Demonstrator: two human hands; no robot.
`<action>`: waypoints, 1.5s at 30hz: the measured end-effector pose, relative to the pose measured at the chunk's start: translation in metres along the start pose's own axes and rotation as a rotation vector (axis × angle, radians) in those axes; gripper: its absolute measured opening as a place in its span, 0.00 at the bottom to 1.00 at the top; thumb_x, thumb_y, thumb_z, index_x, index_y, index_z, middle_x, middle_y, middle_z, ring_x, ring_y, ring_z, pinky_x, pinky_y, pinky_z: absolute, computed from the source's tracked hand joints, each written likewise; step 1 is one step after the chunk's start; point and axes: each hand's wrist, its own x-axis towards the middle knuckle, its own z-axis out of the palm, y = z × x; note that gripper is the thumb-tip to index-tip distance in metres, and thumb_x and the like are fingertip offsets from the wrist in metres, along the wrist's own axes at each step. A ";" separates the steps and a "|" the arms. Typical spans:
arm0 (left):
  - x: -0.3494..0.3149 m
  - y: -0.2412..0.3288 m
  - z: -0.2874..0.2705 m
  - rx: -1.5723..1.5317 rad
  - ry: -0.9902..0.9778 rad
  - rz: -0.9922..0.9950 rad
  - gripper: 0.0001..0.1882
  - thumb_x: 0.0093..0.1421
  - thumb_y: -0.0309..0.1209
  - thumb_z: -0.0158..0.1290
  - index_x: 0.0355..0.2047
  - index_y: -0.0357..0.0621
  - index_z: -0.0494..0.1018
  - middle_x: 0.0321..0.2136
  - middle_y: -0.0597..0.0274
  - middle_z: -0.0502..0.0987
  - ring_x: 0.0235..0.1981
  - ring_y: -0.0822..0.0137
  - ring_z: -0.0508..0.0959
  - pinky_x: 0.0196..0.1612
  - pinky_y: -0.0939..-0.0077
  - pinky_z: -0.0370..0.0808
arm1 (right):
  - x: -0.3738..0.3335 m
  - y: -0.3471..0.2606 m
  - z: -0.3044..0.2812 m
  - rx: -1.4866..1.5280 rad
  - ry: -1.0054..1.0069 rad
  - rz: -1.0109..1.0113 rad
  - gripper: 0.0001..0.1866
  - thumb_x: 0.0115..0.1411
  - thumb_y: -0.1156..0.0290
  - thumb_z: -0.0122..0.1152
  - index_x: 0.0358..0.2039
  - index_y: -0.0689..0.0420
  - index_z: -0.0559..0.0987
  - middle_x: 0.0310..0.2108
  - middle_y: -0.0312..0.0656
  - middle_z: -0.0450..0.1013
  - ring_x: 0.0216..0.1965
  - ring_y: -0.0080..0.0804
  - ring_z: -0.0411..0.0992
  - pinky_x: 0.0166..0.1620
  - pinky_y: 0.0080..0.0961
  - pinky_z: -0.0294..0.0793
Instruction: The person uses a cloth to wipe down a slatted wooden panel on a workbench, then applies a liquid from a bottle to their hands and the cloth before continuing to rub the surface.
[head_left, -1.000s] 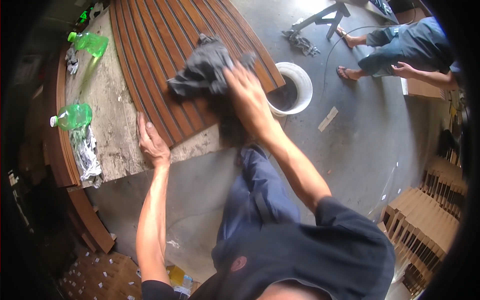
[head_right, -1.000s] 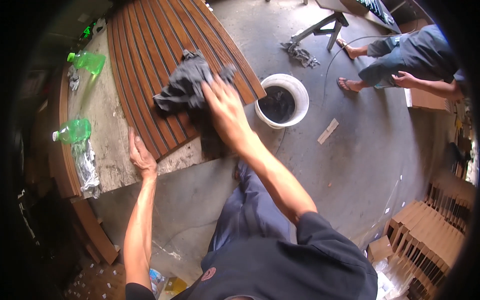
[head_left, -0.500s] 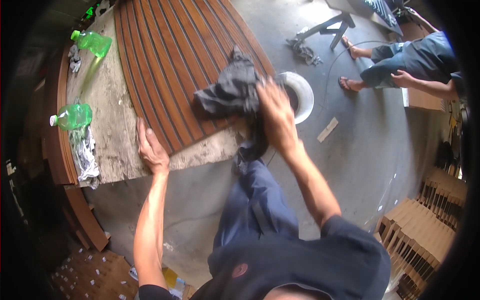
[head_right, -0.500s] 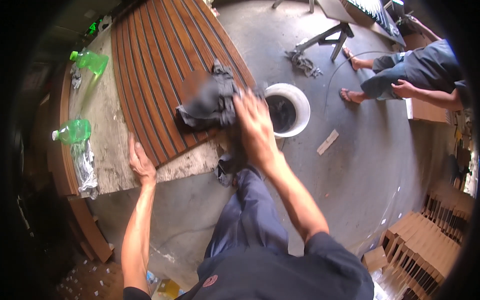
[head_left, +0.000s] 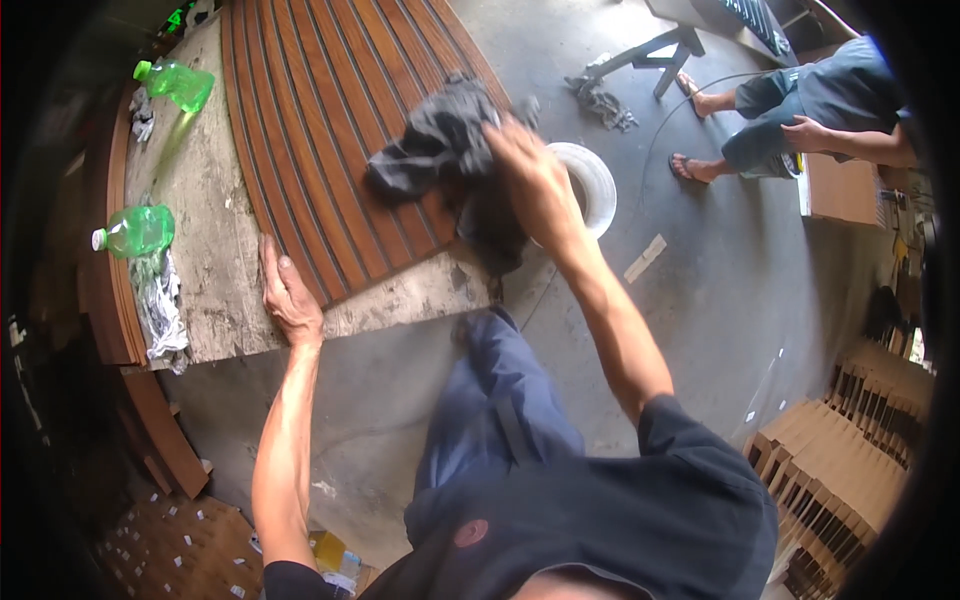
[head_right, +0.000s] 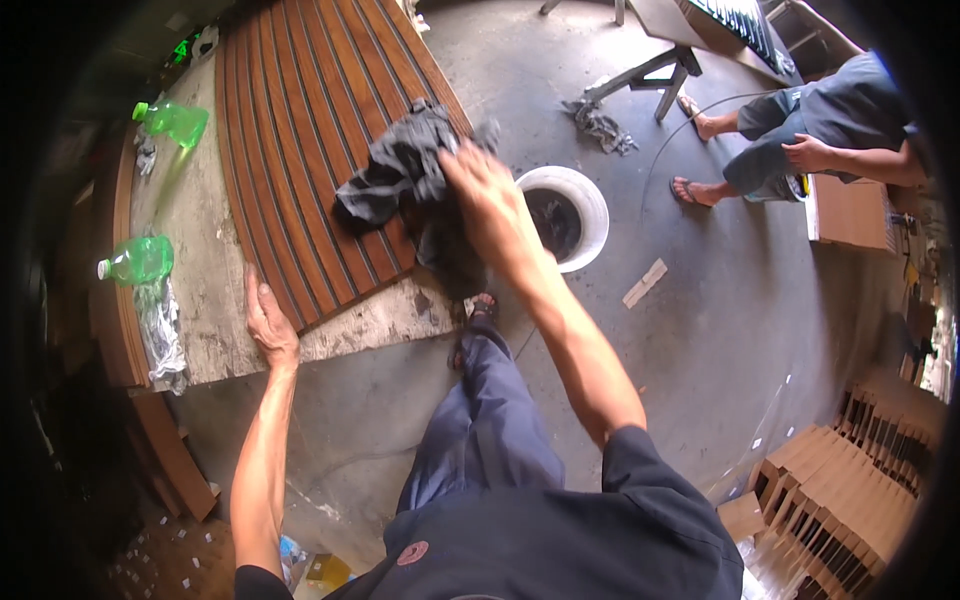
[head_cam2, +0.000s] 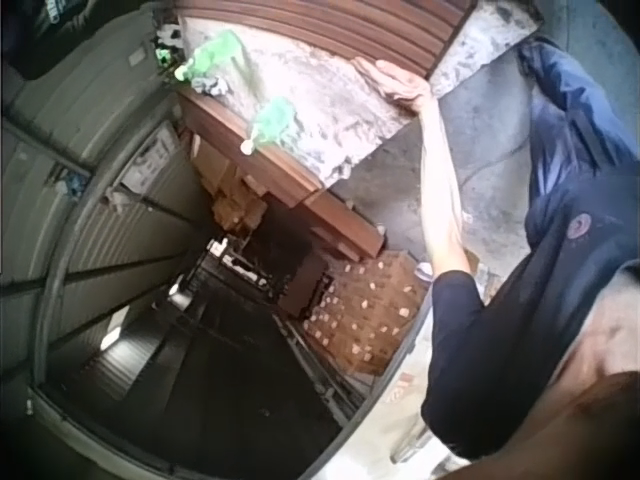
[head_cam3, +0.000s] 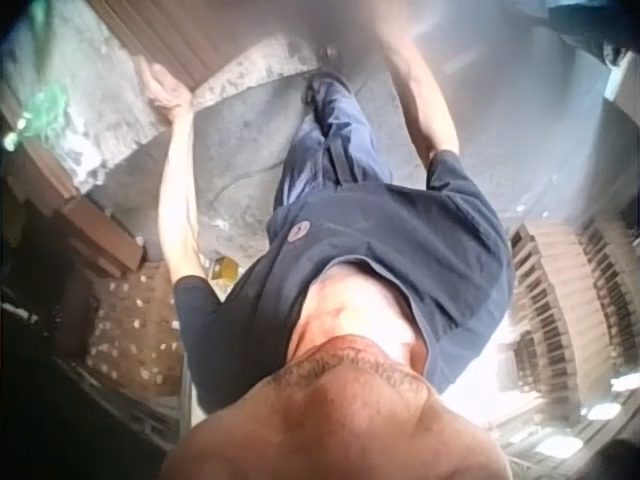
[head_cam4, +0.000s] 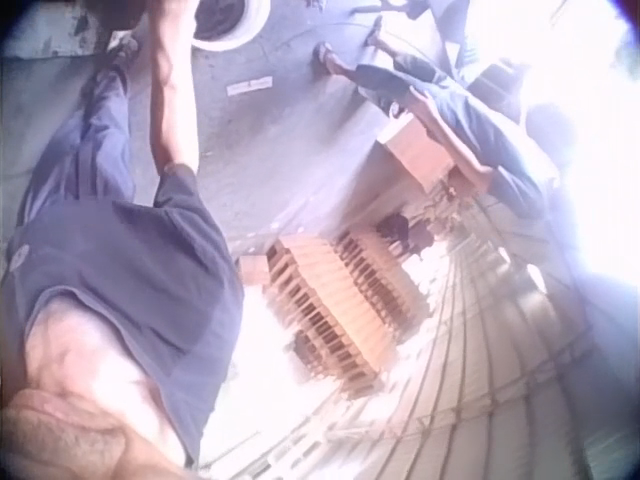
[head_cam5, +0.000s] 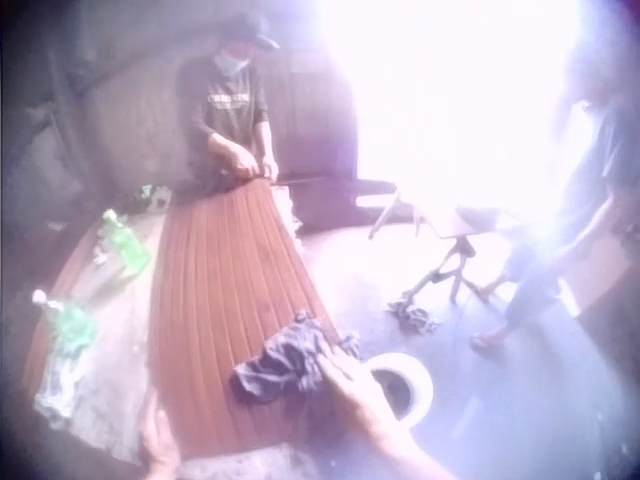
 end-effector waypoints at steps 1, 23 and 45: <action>0.000 -0.005 -0.003 0.015 0.006 -0.013 0.30 0.73 0.44 0.36 0.61 0.27 0.65 0.62 0.37 0.66 0.65 0.42 0.65 0.67 0.59 0.61 | -0.021 -0.012 -0.004 -0.025 -0.012 0.024 0.27 0.53 0.87 0.53 0.56 0.62 0.75 0.54 0.59 0.72 0.62 0.54 0.67 0.64 0.43 0.66; 0.003 0.007 0.004 0.013 0.024 0.012 0.30 0.73 0.43 0.35 0.61 0.27 0.65 0.63 0.37 0.65 0.66 0.43 0.64 0.68 0.58 0.60 | 0.036 0.010 0.001 -0.066 -0.043 -0.061 0.23 0.55 0.87 0.50 0.53 0.65 0.75 0.51 0.61 0.73 0.57 0.61 0.70 0.59 0.44 0.70; 0.001 -0.007 -0.007 0.021 0.029 0.024 0.27 0.74 0.40 0.34 0.61 0.27 0.65 0.62 0.36 0.66 0.64 0.40 0.65 0.66 0.57 0.62 | 0.079 0.025 0.038 -0.044 -0.005 -0.097 0.23 0.60 0.83 0.53 0.56 0.57 0.75 0.55 0.56 0.72 0.57 0.56 0.71 0.56 0.43 0.75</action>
